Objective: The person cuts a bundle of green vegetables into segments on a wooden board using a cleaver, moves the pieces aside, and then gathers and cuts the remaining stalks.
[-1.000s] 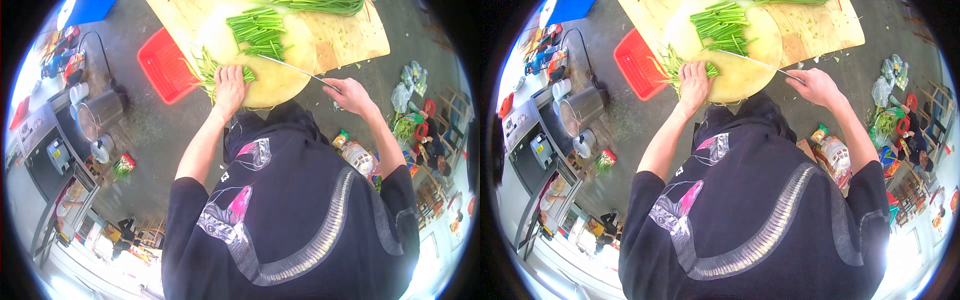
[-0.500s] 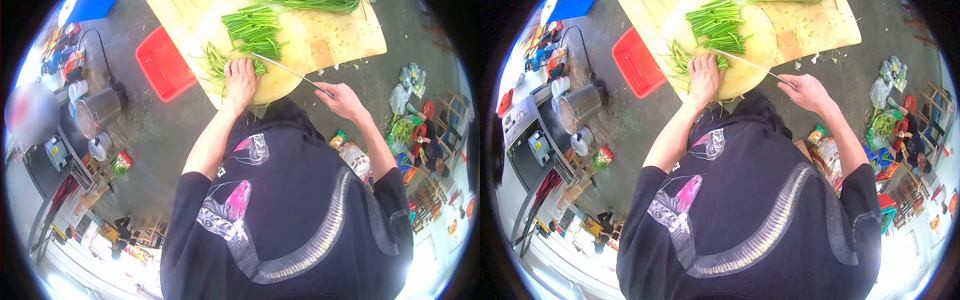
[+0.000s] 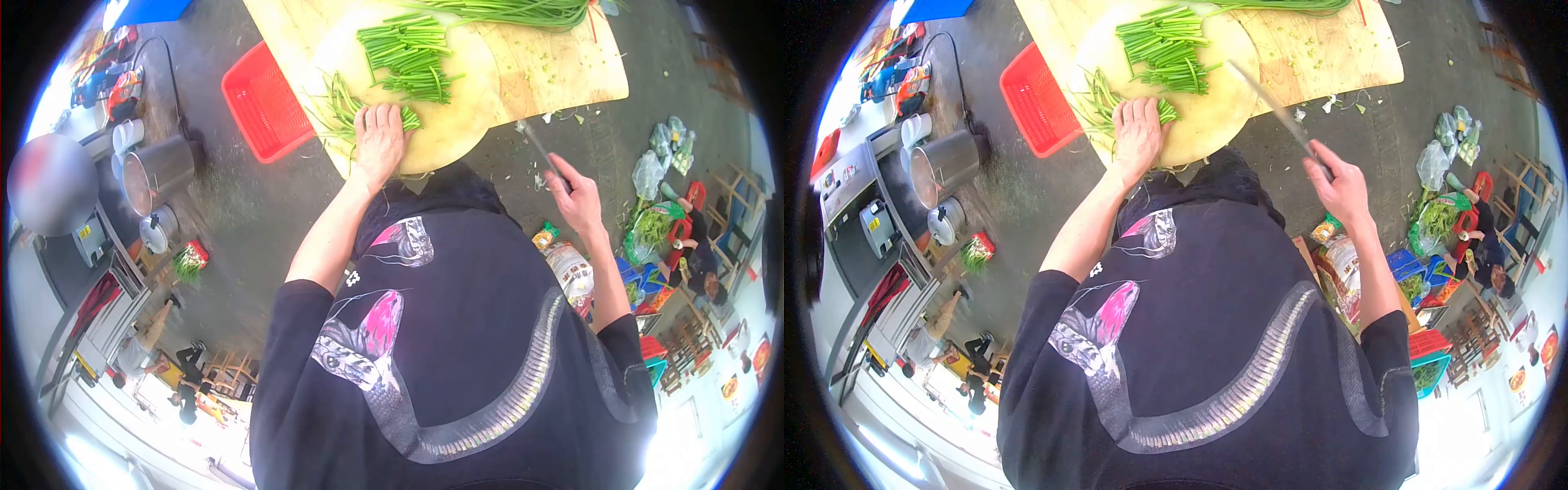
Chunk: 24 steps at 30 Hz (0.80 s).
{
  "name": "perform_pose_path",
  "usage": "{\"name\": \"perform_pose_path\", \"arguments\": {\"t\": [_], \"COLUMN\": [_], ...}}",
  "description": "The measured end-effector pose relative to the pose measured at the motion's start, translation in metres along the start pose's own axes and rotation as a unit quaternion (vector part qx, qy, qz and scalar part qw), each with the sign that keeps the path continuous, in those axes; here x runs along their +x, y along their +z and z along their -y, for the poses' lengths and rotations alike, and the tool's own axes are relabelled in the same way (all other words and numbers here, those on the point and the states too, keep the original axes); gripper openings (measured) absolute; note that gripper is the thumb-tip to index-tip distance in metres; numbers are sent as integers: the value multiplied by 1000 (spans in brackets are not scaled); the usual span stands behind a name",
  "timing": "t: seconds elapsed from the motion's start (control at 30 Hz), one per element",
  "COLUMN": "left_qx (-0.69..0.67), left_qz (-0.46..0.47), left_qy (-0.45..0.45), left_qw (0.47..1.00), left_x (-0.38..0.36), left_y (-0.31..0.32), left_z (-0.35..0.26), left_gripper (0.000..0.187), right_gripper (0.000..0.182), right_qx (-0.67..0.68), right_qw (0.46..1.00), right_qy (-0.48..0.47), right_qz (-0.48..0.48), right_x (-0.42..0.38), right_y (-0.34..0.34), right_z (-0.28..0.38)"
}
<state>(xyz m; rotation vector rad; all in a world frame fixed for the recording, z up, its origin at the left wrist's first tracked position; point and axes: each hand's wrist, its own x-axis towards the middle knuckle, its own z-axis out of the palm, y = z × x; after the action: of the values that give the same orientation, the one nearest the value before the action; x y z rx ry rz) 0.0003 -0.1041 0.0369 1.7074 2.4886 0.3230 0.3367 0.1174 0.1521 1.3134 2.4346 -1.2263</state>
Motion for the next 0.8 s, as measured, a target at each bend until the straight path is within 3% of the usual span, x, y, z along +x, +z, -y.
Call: {"name": "perform_pose_path", "arguments": {"t": [0.1,0.23,0.33,0.43,0.47,0.57,0.8], "left_qx": [2,4,3,-3,-4,-7,-13], "left_qz": [8,23,35,46,47,51,41], "left_qy": [9,28,27,25,24,18,6], "left_qw": [1000,999,999,999,999,999,999], "left_x": [-1,-9,-11,-12,-14,-16,-15], "left_y": [0,-5,-8,-7,-6,-5,-6], "left_z": [0,0,-1,1,4,3,0], "left_gripper": [62,62,63,64,64,64,64], "right_gripper": [46,48,46,43,38,35,37], "right_qx": [-104,-109,-45,-6,38,-46,-113], "right_qw": [984,971,992,994,991,968,947], "right_qy": [0,-6,-44,8,-27,-87,-113], "right_qz": [-142,-214,-109,111,127,229,278], "right_x": [20,45,32,31,34,67,142], "right_y": [8,25,2,-26,-25,-39,-32], "right_z": [-25,-40,-17,-3,5,47,69]}}
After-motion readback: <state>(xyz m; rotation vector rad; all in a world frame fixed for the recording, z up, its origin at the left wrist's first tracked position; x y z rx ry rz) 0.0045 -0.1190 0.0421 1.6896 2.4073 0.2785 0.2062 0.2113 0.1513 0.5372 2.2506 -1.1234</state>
